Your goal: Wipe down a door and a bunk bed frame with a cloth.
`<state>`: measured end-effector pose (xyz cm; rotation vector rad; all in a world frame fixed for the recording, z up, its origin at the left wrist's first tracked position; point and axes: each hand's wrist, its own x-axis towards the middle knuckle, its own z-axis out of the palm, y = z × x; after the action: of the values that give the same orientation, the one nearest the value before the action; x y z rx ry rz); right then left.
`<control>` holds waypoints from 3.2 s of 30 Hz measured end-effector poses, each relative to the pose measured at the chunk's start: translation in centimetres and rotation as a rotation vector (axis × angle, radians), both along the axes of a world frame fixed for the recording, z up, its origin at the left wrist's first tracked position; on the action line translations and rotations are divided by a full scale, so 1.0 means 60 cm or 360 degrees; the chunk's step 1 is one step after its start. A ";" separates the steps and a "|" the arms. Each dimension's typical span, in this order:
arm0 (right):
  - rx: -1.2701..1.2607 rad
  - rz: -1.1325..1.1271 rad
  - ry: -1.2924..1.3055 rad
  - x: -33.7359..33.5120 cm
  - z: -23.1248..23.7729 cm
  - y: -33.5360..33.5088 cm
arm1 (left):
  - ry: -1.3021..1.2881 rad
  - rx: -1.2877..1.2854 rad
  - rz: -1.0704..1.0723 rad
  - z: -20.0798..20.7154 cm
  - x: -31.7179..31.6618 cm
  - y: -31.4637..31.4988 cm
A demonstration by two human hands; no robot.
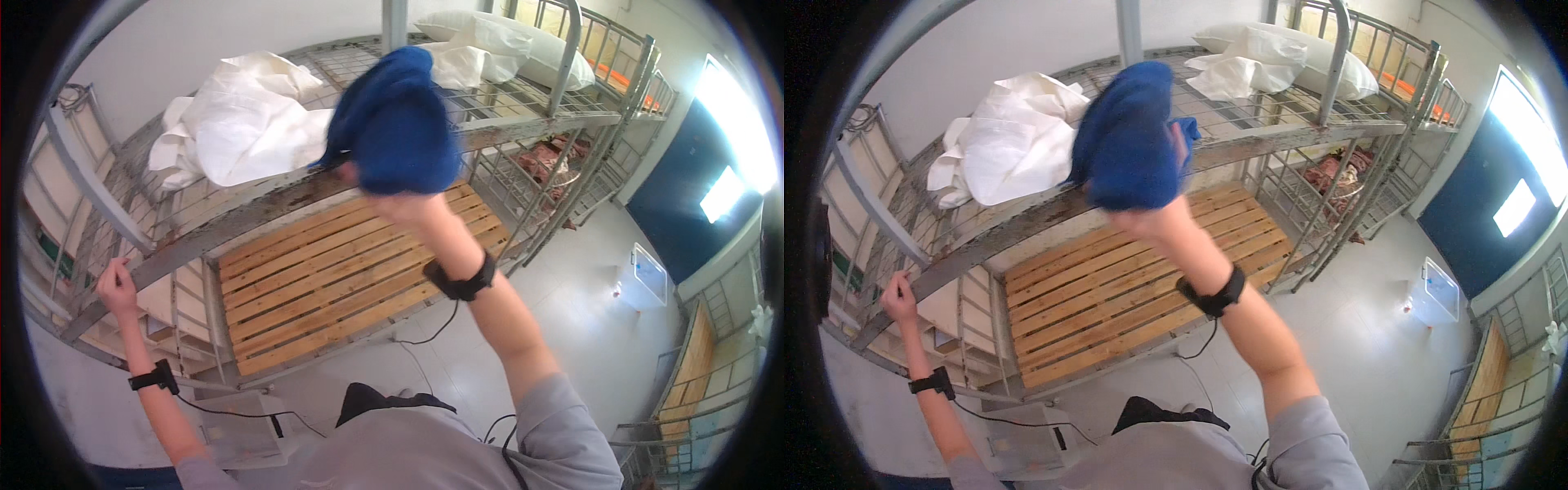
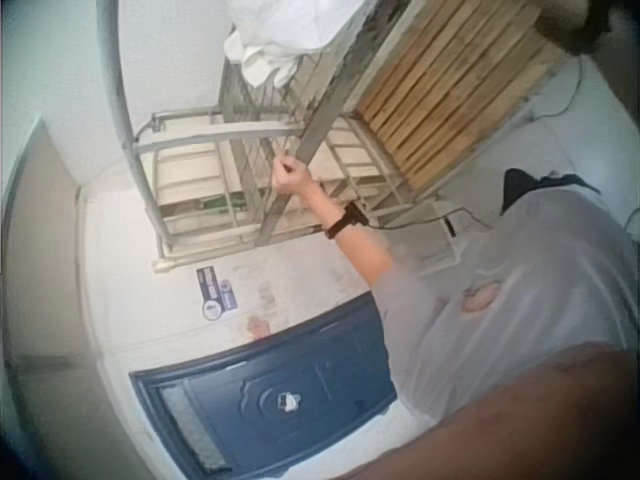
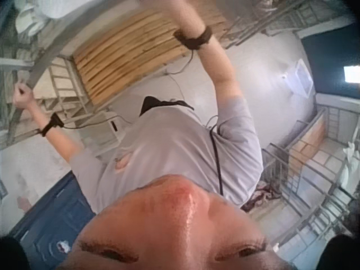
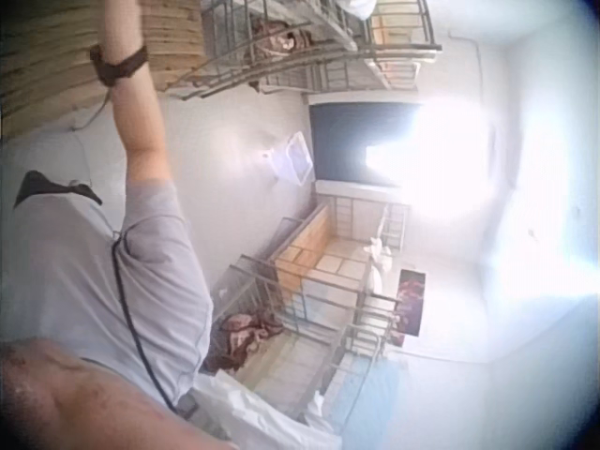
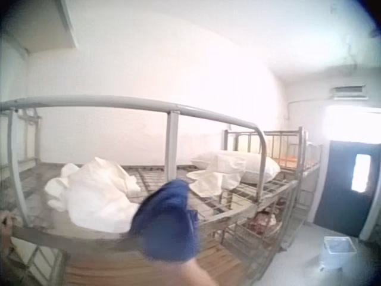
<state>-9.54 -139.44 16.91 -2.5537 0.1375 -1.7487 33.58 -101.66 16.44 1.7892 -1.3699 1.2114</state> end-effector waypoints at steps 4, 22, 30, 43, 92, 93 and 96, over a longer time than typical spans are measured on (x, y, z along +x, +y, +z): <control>-0.0119 -0.0156 0.0184 0.019 0.010 0.087 | 0.0027 -0.0004 0.0063 -0.003 0.024 0.011; 0.0002 -0.0472 0.0178 -0.150 -0.024 -0.096 | 0.0066 0.0004 0.0094 -0.027 0.065 0.022; -0.0325 -0.0265 0.0534 -0.143 0.021 -0.115 | 0.0158 0.0091 0.0044 -0.024 0.067 0.029; 0.0217 -0.1335 0.0515 -0.340 -0.046 -0.285 | 0.0079 0.0070 -0.0007 -0.015 0.055 0.022; -0.0309 -0.0664 0.0104 -0.230 0.110 -0.126 | 0.0217 -0.0017 0.0192 0.014 -0.037 -0.011; -0.0236 -0.0719 -0.0139 -0.231 0.127 -0.133 | 0.0223 -0.0008 0.0202 0.015 -0.038 -0.003; -0.0417 -0.0819 -0.0817 -0.262 0.214 -0.196 | 0.0194 0.0060 0.0194 0.011 -0.023 -0.013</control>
<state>-25.23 -151.20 29.73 -2.2475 0.6237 -2.7107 32.21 -102.44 17.09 1.9634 -1.2383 1.1247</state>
